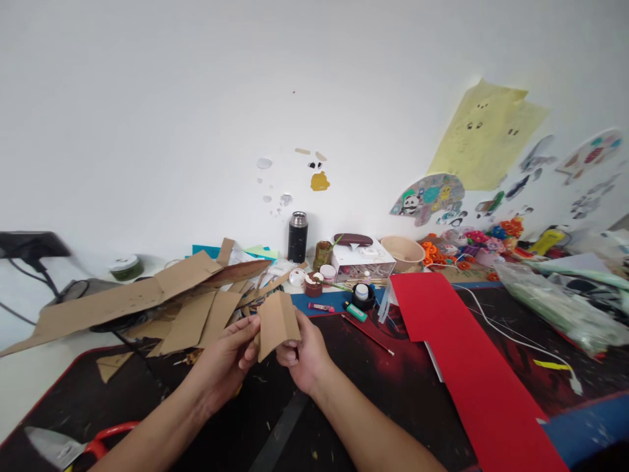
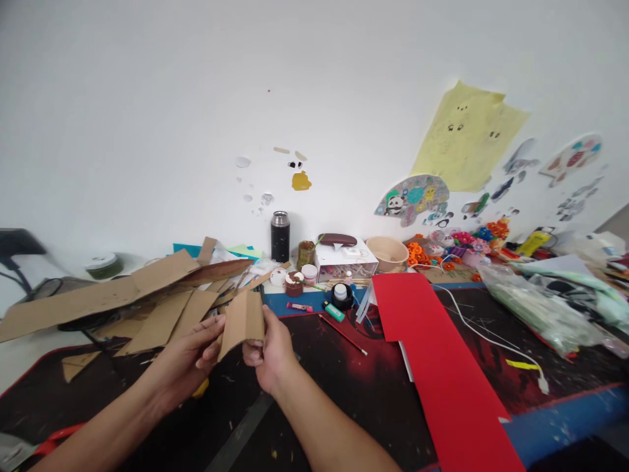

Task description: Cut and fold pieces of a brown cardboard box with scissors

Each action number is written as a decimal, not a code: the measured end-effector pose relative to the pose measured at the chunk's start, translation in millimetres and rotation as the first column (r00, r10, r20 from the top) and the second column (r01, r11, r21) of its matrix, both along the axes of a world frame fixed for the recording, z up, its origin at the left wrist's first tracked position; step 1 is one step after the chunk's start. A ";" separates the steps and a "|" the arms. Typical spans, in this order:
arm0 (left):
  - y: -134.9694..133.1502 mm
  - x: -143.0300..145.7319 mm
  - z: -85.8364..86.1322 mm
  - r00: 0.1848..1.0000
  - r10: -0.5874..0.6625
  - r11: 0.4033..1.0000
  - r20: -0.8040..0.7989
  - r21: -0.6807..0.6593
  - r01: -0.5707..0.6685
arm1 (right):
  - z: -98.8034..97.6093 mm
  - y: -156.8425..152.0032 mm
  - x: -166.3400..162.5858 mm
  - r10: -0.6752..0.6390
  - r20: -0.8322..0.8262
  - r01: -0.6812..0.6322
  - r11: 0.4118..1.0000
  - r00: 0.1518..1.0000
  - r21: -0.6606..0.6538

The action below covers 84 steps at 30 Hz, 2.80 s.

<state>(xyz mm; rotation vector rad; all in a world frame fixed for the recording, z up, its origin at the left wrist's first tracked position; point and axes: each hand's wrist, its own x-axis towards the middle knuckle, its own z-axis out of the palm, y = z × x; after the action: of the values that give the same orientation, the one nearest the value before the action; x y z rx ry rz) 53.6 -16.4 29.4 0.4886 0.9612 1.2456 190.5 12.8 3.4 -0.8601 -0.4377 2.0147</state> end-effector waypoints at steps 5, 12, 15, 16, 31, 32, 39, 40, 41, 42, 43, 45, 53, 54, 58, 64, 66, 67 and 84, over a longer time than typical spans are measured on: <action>-0.3 -0.4 0.7 1.000 0.010 1.000 -0.002 -0.001 -0.010 | -2.5 -0.2 0.5 -0.001 -0.010 0.001 1.000 1.000 0.023; 0.1 -0.6 0.6 1.000 0.020 1.000 -0.007 0.009 -0.020 | -4.7 1.0 -0.4 -0.019 -0.004 0.019 1.000 1.000 0.025; -0.1 -1.4 -1.5 1.000 0.000 1.000 -0.022 0.028 0.001 | -4.4 0.7 -0.7 -0.013 -0.004 0.013 0.999 1.000 0.030; -0.1 -1.8 -2.2 1.000 -0.004 0.999 -0.025 0.033 0.005 | -4.3 0.6 -0.6 -0.013 -0.003 0.013 0.999 1.000 0.033; -0.6 -3.5 -4.1 0.998 -0.033 0.999 -0.053 0.031 0.035 | -6.4 1.2 -0.8 -0.040 0.010 0.039 0.998 0.999 0.040; -0.6 -3.3 -4.1 0.998 -0.033 0.999 -0.054 0.029 0.035 | -6.6 1.2 -0.8 -0.043 0.008 0.043 0.998 0.999 0.042; 0.6 -3.6 -3.0 0.998 -0.012 0.999 -0.054 0.031 0.013 | -5.0 0.6 -1.1 -0.032 0.002 0.032 0.999 0.999 0.039; 0.6 -3.7 -2.9 0.999 -0.012 0.999 -0.052 0.031 0.014 | -4.5 0.7 -1.2 -0.040 0.008 0.039 0.999 0.999 0.034; 0.5 -3.7 -2.8 0.999 -0.011 0.999 -0.048 0.030 0.012 | -4.1 0.8 -1.3 -0.045 0.016 0.045 0.999 0.999 0.026; 0.4 -3.6 -2.7 0.999 -0.008 1.000 -0.043 0.029 0.009 | -3.7 0.9 -1.3 -0.047 0.022 0.047 0.999 0.999 0.018; 0.3 -3.4 -2.7 0.999 -0.005 1.000 -0.040 0.027 0.006 | -3.3 0.9 -1.3 -0.050 0.027 0.049 0.999 0.998 0.011; 0.2 -2.6 -2.5 0.999 -0.001 1.000 -0.039 0.025 0.002 | -2.9 0.8 -1.1 -0.055 0.031 0.055 0.998 0.998 0.005; 2.0 -3.4 2.2 0.997 0.049 0.999 -0.066 0.017 -0.048 | -2.4 3.3 1.1 -0.058 0.021 0.058 0.998 0.998 0.011; 3.0 -5.9 3.3 0.994 0.065 0.998 -0.091 0.027 -0.063 | -1.6 4.8 2.2 -0.067 0.018 0.067 0.998 0.998 0.011; 9.3 -21.1 8.8 0.966 0.100 0.992 -0.238 0.104 -0.077 | 2.0 10.8 8.0 -0.116 -0.009 0.117 0.992 0.993 0.043; 17.4 -41.5 13.1 0.939 0.152 0.984 -0.307 0.135 -0.115 | 0.4 11.8 10.9 -0.091 0.017 0.085 0.968 0.996 0.235; 18.9 -45.5 11.3 0.938 0.149 0.985 -0.314 0.134 -0.111 | 0.0 11.0 10.5 -0.085 0.030 0.073 0.959 0.996 0.272; 19.5 -46.9 10.1 0.937 0.146 0.985 -0.317 0.134 -0.108 | 0.1 10.7 10.4 -0.085 0.036 0.072 0.957 0.996 0.280; 12.5 -27.5 20.0 0.990 0.081 0.997 -0.114 0.010 -0.081 | 2.3 2.7 5.9 0.009 -0.018 -0.003 0.959 1.000 0.283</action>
<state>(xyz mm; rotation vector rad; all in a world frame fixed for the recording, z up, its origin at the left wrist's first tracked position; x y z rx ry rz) 26.1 -3.9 49.4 0.5338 1.0833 1.3046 196.4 15.5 5.7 -0.6620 -0.6997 1.9046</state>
